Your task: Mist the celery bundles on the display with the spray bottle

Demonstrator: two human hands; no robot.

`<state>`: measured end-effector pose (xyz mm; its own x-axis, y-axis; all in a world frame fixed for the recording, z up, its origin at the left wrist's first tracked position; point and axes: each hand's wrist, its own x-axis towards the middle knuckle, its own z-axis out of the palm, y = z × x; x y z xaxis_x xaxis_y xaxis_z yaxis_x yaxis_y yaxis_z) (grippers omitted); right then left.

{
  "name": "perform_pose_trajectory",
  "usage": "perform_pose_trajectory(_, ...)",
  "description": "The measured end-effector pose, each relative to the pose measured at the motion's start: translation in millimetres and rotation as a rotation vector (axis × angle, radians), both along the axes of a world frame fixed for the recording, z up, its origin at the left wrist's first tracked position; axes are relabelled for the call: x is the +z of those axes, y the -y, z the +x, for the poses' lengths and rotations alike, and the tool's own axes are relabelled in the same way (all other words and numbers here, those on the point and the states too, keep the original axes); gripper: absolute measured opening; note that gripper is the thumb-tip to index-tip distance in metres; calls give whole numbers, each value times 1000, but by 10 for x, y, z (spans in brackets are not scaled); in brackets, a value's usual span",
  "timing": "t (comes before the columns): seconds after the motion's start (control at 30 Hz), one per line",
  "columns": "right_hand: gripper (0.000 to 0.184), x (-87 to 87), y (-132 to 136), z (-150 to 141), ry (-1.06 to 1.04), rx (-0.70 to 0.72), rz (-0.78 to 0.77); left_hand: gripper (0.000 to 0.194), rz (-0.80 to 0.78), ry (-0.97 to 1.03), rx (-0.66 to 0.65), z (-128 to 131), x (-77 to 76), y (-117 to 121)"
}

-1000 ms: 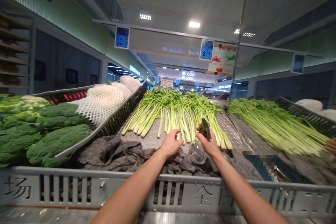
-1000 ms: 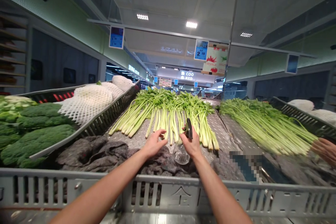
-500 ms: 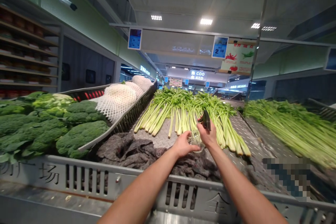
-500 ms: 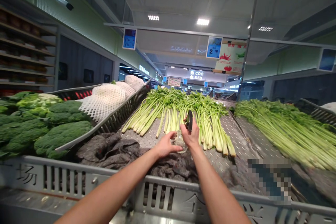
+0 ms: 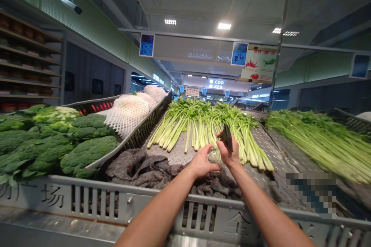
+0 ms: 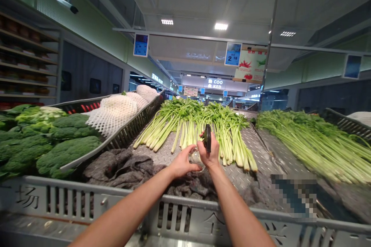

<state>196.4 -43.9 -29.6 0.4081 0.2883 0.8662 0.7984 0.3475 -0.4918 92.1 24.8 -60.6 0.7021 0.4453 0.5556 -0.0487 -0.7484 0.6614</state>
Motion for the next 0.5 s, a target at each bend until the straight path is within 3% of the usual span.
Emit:
perform_pose_trajectory(0.13, 26, -32, -30, 2, -39, 22, 3, 79, -1, -56, 48, -2, -16, -16)
perform_pose_trajectory(0.37, 40, -71, -78, 39, -155, 261, -89, 74, -7, -93, 72, -27, -8, -13)
perform_pose_trajectory(0.5, 28, -63, -56, 63, -126, 158, -102, 77, -16, -99, 62, -13, -32, -7)
